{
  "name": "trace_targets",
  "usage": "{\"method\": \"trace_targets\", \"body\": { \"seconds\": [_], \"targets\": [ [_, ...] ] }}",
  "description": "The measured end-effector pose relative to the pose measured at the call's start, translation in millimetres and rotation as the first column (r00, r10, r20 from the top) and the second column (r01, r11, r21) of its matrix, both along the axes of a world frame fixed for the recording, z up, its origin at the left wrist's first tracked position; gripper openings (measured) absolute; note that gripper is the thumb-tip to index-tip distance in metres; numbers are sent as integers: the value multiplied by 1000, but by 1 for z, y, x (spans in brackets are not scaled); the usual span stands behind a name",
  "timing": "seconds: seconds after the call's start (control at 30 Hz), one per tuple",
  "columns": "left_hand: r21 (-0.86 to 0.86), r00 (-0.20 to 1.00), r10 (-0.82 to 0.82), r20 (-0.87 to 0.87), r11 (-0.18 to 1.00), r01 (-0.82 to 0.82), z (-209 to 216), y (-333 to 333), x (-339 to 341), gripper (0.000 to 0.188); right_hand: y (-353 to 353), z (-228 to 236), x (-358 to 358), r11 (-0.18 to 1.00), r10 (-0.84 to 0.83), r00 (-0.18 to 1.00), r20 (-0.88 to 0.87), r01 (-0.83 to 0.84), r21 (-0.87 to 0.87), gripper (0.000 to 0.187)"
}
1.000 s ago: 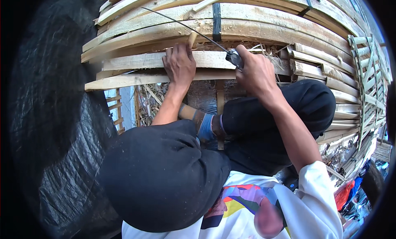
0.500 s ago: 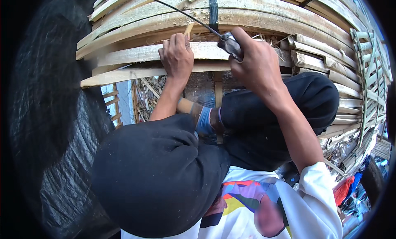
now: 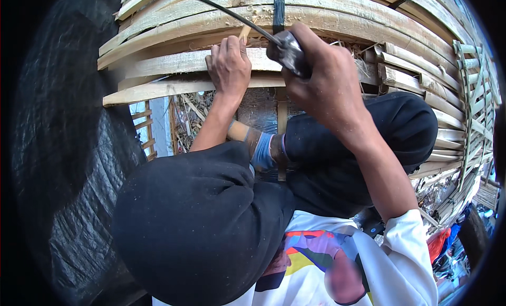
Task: The person uses a machete to shave and refine a wooden strip while sitting on a pile of wood, then picks up a bamboo pole and positions it against a pre-assembled bamboo framework.
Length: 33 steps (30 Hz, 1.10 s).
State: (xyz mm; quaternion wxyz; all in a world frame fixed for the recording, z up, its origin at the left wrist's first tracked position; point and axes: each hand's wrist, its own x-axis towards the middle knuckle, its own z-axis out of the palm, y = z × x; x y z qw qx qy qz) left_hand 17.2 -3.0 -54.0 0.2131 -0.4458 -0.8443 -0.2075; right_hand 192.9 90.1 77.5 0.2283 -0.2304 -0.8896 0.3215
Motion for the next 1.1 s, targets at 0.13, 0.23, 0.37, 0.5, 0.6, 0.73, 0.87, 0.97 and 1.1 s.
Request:
{"method": "trace_targets", "body": {
  "seconds": [0.13, 0.23, 0.37, 0.5, 0.6, 0.73, 0.87, 0.97, 1.1],
  "targets": [
    [-5, 1000, -14, 20, 1000, 14, -5, 12, 5, 23, 24, -60, 9, 993, -117, 948, 294, 112, 34, 27],
    [50, 999, -28, -15, 998, 29, -13, 9, 5, 23, 25, -47, 0, 992, -121, 952, 282, 108, 62, 27],
    [-11, 999, 31, -7, 999, -31, -2, -3, -1, 23, 3, 3, -7, 1000, -18, 998, -66, 18, 4, 30],
    [8, 1000, -1, 25, 1000, 0, -3, 8, 5, 23, 21, -48, 10, 993, -122, 952, 279, 116, 36, 31],
    [32, 1000, 10, 7, 999, -10, -12, 12, 8, 22, 25, -59, 12, 988, -142, 930, 339, 111, 108, 30],
    [-5, 1000, 28, 7, 1000, -28, -2, 2, 2, 23, 7, -8, 4, 997, -57, 982, 180, 48, 52, 28],
    [48, 998, 0, 56, 999, -3, 3, 9, 9, 23, 24, -46, 22, 995, -96, 976, 195, 98, 1, 24],
    [56, 998, 10, 59, 998, -13, -5, 7, 13, 24, 25, -54, 24, 989, -143, 910, 390, 141, 35, 22],
    [-41, 993, 59, 107, 998, -55, -7, 6, 9, 21, 14, -15, 15, 994, -111, 965, 239, 103, 45, 22]
  ]
}}
